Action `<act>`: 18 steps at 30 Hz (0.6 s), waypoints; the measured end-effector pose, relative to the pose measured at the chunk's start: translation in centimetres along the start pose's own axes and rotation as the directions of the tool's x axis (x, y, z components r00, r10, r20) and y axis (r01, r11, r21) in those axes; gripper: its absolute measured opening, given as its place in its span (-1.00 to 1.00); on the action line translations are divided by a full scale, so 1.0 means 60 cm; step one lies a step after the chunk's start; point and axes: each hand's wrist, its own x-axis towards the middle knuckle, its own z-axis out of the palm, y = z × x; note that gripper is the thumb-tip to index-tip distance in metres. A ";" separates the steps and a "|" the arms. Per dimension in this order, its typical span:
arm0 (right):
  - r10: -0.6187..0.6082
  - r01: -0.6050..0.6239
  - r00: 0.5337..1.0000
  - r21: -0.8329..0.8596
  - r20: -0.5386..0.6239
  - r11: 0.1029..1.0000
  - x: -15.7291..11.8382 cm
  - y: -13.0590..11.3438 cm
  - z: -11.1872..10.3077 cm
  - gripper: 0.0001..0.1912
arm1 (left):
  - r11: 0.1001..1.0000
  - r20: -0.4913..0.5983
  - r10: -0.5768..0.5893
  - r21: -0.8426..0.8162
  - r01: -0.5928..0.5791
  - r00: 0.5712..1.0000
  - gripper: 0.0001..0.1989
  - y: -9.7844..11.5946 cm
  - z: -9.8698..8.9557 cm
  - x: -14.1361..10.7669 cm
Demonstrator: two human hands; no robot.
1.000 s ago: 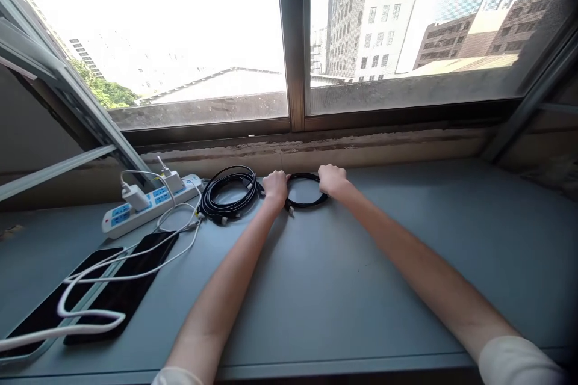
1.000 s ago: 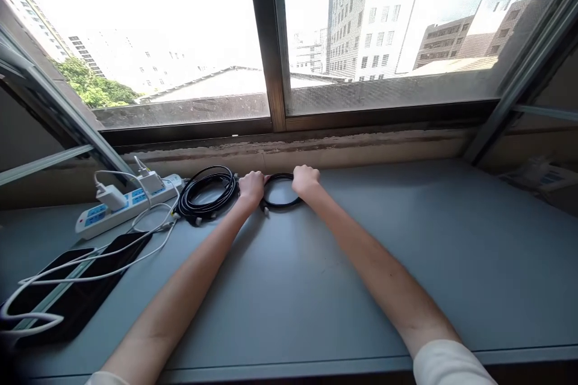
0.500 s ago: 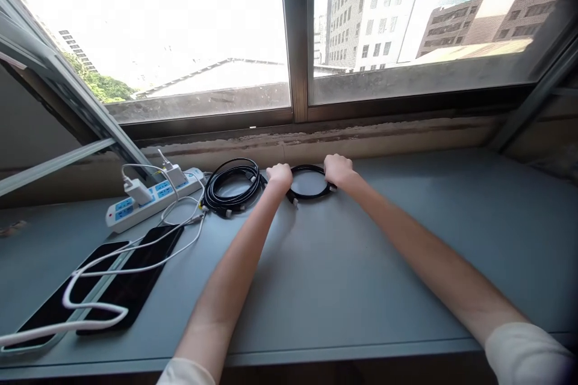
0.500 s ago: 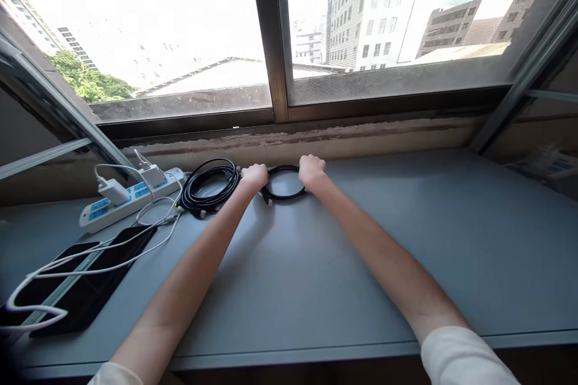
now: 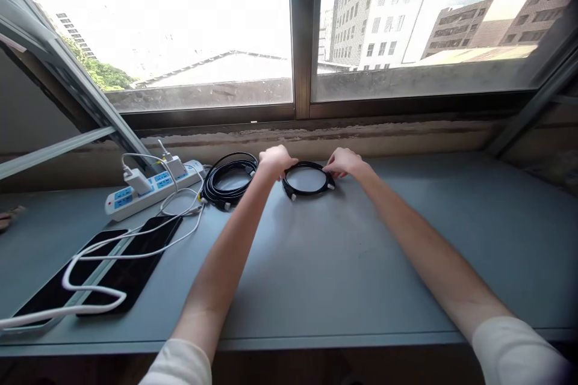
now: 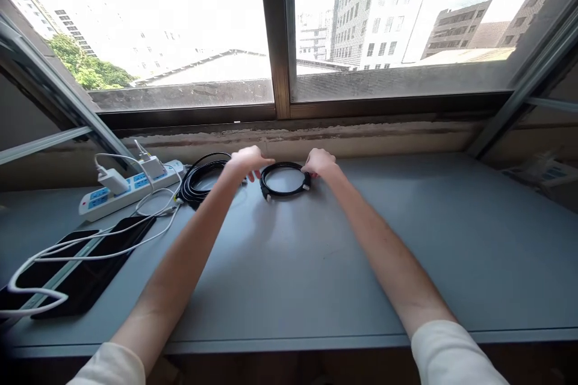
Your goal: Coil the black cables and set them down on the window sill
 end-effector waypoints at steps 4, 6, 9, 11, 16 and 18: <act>-0.040 0.039 0.999 0.094 0.003 0.995 -0.014 0.000 -0.037 -0.86 | 0.999 -0.096 0.010 -0.035 -0.014 0.995 -0.72 0.002 -0.056 -0.019; -0.065 0.069 0.997 0.123 -0.034 0.990 -0.021 -0.003 -0.053 -0.86 | 0.999 -0.115 -0.045 0.010 0.046 0.992 -0.73 -0.011 -0.069 -0.012; -0.107 0.116 0.992 0.169 -0.063 0.979 -0.032 -0.005 -0.071 -0.86 | 0.974 -0.150 -0.187 0.097 0.203 0.971 -0.79 -0.047 -0.067 0.017; -0.125 0.138 0.989 0.198 -0.076 0.970 -0.041 -0.006 -0.081 -0.87 | 0.951 -0.183 -0.255 0.131 0.280 0.950 -0.82 -0.077 -0.059 0.038; -0.176 0.232 0.962 0.280 -0.211 0.932 -0.069 -0.004 -0.109 -0.82 | 0.922 -0.155 -0.329 0.161 0.353 0.931 -0.69 -0.123 -0.046 0.060; -0.204 0.283 0.942 0.304 -0.268 0.910 -0.079 -0.004 -0.117 -0.80 | 0.926 -0.117 -0.325 0.163 0.341 0.938 -0.67 -0.126 -0.044 0.060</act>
